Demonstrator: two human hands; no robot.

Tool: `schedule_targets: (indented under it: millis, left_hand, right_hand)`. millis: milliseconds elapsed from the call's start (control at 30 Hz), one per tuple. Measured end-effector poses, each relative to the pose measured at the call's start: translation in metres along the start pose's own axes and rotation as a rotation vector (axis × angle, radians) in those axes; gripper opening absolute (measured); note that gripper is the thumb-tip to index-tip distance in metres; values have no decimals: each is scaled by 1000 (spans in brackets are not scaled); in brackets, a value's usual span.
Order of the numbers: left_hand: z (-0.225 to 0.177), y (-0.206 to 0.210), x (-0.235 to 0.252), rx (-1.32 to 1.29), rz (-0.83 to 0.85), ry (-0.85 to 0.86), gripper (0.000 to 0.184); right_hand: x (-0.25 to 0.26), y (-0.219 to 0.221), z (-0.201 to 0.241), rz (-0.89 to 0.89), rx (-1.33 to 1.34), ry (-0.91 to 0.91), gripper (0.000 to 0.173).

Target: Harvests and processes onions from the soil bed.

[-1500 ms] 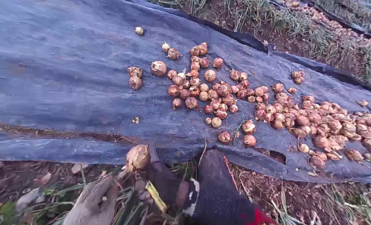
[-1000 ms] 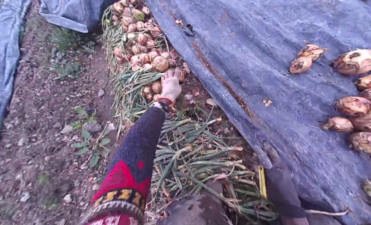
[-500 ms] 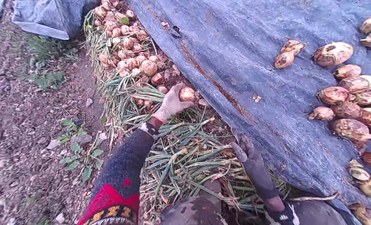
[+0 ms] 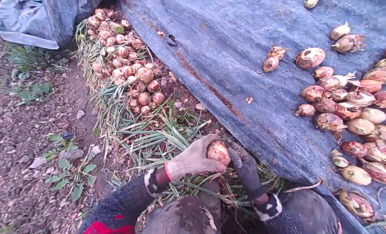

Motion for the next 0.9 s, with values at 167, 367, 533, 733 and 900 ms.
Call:
schedule_targets:
  millis: [167,367,533,733,900]
  left_hand:
    - [58,-6,14,236,-413,-246,85]
    - [76,-33,18,-880,-447,-295,69]
    - [-11,-32,7,255,-522,-113,58]
    - [-55,49,11,580,-211,100,39]
    - [-95,-2,76,551,-531,351,25]
  right_hand:
    - [-10,23,36,137,159,4,38]
    - [8,-10,-9,20,-272,262,49]
    - [-4,14,-13,181,337,443,53]
    - [-25,6,-35,35,866,902,83]
    - [11,-39,38,-5,1062,508,79]
Point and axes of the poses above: each hand's wrist, its own x-axis towards the middle knuckle, its own y-axis out of the palm, z = x × y, the point moved 7 cm from there along x, towards the middle knuckle, and after that the axes turned 8 degrees about x, right-handed, at the moved point
